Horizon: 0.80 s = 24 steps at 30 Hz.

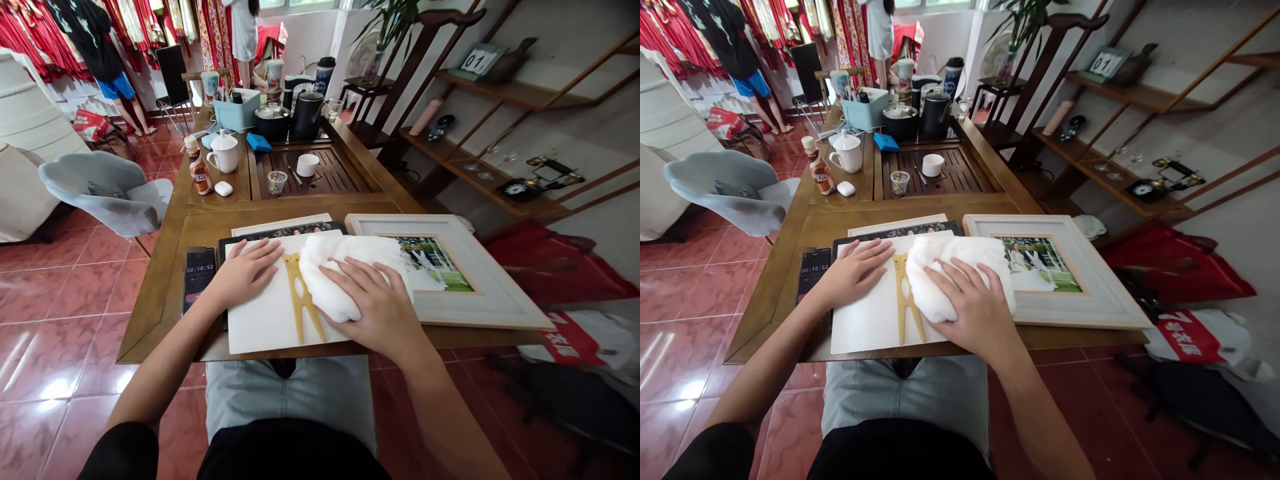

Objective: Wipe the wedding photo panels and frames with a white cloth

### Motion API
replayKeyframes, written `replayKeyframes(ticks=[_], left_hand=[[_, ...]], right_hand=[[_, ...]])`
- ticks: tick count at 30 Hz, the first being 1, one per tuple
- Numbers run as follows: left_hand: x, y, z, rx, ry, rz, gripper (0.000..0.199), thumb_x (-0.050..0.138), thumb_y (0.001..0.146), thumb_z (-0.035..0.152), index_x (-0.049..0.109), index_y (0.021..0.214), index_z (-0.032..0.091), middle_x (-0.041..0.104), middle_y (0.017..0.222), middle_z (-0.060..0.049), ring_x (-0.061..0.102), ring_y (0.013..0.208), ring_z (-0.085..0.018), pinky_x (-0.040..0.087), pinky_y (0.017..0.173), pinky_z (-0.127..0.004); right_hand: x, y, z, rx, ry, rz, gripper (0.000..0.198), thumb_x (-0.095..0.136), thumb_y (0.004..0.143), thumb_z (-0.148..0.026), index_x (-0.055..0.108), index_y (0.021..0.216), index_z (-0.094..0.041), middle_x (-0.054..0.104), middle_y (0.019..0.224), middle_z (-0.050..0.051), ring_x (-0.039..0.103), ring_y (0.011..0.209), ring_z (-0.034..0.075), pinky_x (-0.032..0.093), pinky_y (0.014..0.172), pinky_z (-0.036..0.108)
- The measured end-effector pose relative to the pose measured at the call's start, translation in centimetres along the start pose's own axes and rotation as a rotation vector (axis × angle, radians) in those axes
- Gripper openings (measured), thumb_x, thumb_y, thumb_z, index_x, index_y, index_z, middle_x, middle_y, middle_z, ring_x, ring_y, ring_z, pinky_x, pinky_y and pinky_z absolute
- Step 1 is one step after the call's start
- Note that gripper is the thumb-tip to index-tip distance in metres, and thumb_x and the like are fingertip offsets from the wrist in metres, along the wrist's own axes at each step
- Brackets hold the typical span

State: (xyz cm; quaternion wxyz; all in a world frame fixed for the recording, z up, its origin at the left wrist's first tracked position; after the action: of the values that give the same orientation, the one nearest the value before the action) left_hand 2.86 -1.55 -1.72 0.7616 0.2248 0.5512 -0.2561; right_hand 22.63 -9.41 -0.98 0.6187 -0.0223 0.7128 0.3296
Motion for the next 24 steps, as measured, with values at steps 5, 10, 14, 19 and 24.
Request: replayKeyframes(ticks=[5, 10, 14, 19, 24], left_hand=[[0.0, 0.0, -0.1, -0.038, 0.003, 0.012, 0.049, 0.034, 0.108, 0.036, 0.044, 0.155, 0.028, 0.041, 0.164, -0.002, 0.034, 0.154, -0.023, 0.017, 0.128, -0.052], [0.0, 0.0, -0.3, -0.075, -0.016, 0.014, 0.049, 0.034, 0.108, 0.037, 0.044, 0.155, 0.031, 0.039, 0.165, 0.001, 0.035, 0.154, -0.022, 0.017, 0.13, -0.049], [-0.1, 0.0, -0.3, -0.086, -0.021, 0.019, 0.048, 0.035, 0.108, 0.037, 0.045, 0.155, 0.03, 0.04, 0.164, 0.002, 0.036, 0.153, -0.021, 0.017, 0.13, -0.048], [-0.1, 0.0, -0.1, -0.088, -0.012, 0.021, 0.048, 0.034, 0.108, 0.036, 0.045, 0.155, 0.031, 0.04, 0.165, 0.002, 0.036, 0.153, -0.02, 0.017, 0.13, -0.048], [0.0, 0.0, -0.1, -0.073, 0.001, 0.023, 0.047, 0.035, 0.109, 0.035, 0.046, 0.154, 0.029, 0.04, 0.164, 0.001, 0.034, 0.154, -0.021, 0.017, 0.129, -0.049]], right_hand=[[1.0, 2.0, 0.9, 0.025, -0.002, 0.01, 0.054, 0.057, 0.096, -0.048, 0.056, 0.142, -0.021, 0.064, 0.142, 0.011, 0.056, 0.133, 0.032, 0.031, 0.11, 0.051], [0.8, 1.6, 0.6, 0.028, -0.002, 0.016, 0.055, 0.059, 0.095, -0.045, 0.055, 0.143, -0.02, 0.064, 0.143, 0.012, 0.055, 0.134, 0.033, 0.03, 0.112, 0.052], [-0.4, 0.0, -0.6, 0.013, 0.01, 0.015, 0.053, 0.058, 0.094, -0.043, 0.056, 0.142, -0.02, 0.065, 0.141, 0.012, 0.056, 0.133, 0.034, 0.03, 0.112, 0.052], [-1.9, -2.6, -1.8, 0.036, 0.046, 0.013, 0.052, 0.055, 0.093, -0.04, 0.055, 0.142, -0.022, 0.065, 0.141, 0.012, 0.056, 0.132, 0.033, 0.03, 0.113, 0.052], [-2.1, -3.2, -1.9, 0.045, 0.078, 0.013, 0.052, 0.057, 0.091, -0.039, 0.057, 0.141, -0.022, 0.066, 0.14, 0.012, 0.057, 0.131, 0.034, 0.03, 0.113, 0.053]])
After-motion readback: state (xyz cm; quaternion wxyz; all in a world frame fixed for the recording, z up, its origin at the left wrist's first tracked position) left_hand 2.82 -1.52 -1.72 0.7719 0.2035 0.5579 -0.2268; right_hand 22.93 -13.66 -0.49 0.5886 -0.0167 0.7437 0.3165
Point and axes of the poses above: each hand's wrist, its own y-axis towards the middle knuckle, its own x-axis out of the palm, z = x × y, the point moved 7 cm from there along y, towards the middle knuckle
